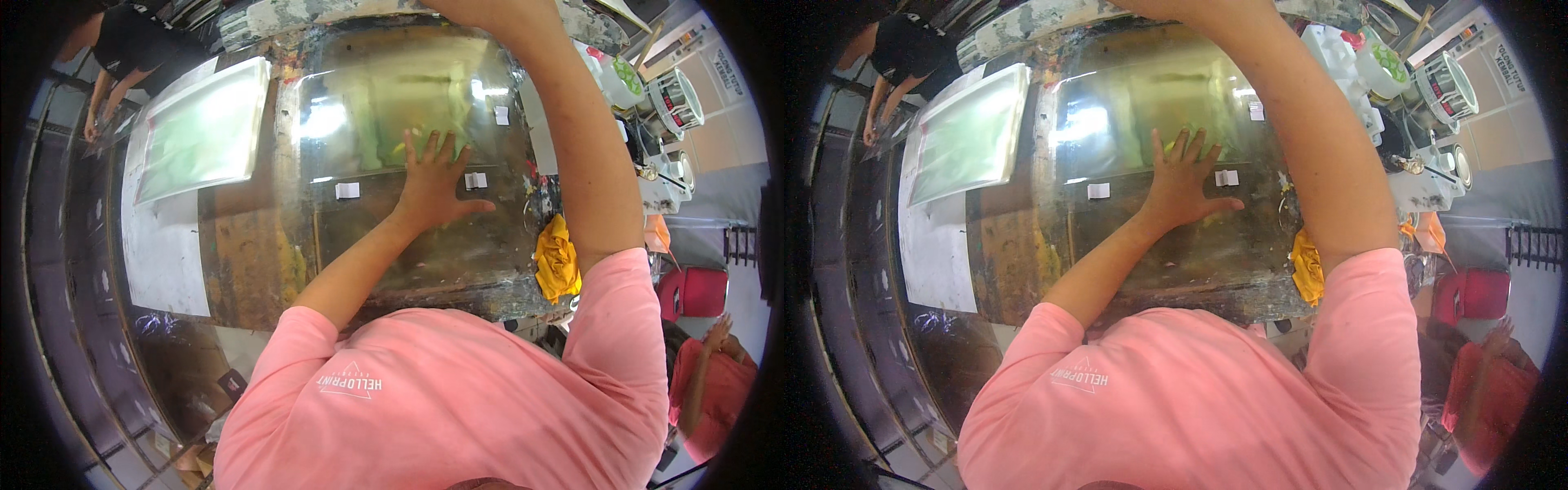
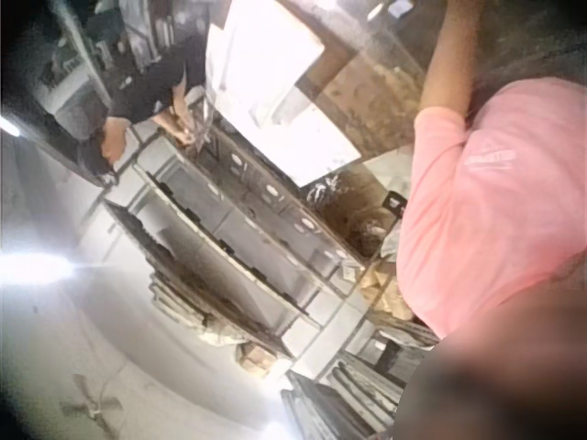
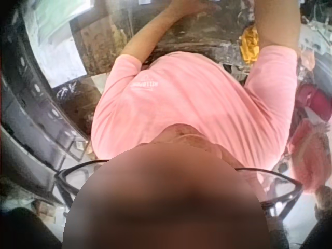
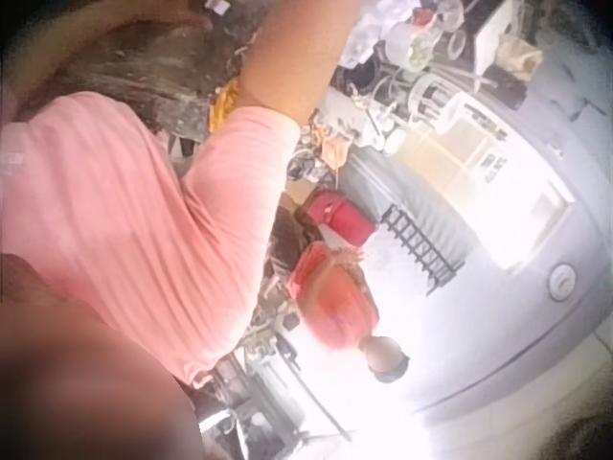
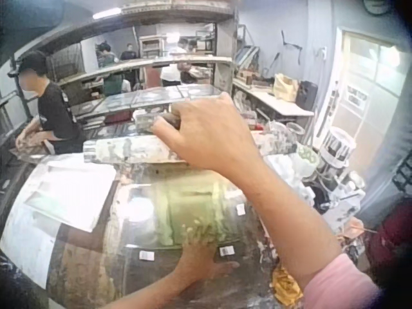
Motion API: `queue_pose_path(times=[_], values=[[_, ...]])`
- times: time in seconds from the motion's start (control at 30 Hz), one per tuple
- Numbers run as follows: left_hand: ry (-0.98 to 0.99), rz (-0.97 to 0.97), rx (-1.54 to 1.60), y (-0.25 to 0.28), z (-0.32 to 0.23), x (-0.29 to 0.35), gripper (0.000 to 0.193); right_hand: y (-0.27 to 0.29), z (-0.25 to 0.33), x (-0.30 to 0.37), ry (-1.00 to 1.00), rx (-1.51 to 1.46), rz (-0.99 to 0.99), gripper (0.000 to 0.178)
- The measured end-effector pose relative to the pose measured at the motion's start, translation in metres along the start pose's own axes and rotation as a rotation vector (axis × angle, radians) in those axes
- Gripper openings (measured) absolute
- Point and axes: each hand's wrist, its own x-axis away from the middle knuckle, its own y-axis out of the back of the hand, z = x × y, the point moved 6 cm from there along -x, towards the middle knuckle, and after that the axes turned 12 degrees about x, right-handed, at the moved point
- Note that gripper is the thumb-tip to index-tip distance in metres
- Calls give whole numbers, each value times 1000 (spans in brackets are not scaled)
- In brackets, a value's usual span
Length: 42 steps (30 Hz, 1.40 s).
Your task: The person repeatedly applies green ink to a screen printing frame using a squeegee and pulls it across to print a flower design onto white fabric. The person lifts the frame to reveal the printed design and places it aside, then repeats the process on a new piece of fabric.
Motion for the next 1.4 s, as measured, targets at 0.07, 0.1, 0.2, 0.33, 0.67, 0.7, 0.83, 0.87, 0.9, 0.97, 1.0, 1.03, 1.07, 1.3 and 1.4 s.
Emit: queue_pose_path(times=[0.07, 0.1, 0.2, 0.33, 0.67, 0.7, 0.83, 0.87, 0.9, 0.97, 1.0, 1.03, 1.07, 1.3, 1.4], values=[[-39, -19, 16, 0, -3, -1, 117, 2, 2, -5, -14, 22, 54, 51], [-46, -5, 21, -1, -4, -1, 116, 1, 2, -5, -21, 32, 81, 51], [-74, 8, 17, -1, -6, -1, 114, -3, -1, -4, 12, 60, 9, 51], [-101, -18, -15, -3, -7, 0, 113, -1, 0, -5, 1, 35, 43, 51], [-163, -88, -10, 6, -13, 3, 111, 2, 1, -3, 13, 25, 14, 51], [-167, -117, 56, 14, -13, 3, 106, 5, 1, -2, 20, 25, -1, 51], [251, -339, 389, 79, 33, 25, 93, -4, 16, 11, 34, -23, -53, 47], [438, -437, 600, 105, 56, 35, 88, -4, 19, 16, 20, -9, -42, 45], [622, -524, 814, 127, 79, 46, 83, -1, 20, 24, 1, 10, -32, 44], [443, -725, 1049, 179, 89, 56, 81, -4, 26, 53, 6, 61, 92, 40], [381, -756, 1137, 199, 87, 56, 82, -11, 29, 76, 21, 82, 109, 40], [398, -665, 1163, 212, 74, 56, 84, -18, 31, 97, 37, 100, 127, 42], [421, -583, 1186, 215, 66, 60, 87, -24, 35, 116, 53, 41, 169, 42], [527, -393, 283, 114, 115, 133, 110, -77, 47, 210, 43, -259, 684, 35], [476, -396, 15, 105, 112, 137, 116, -84, 61, 242, -36, -304, 692, 34]])
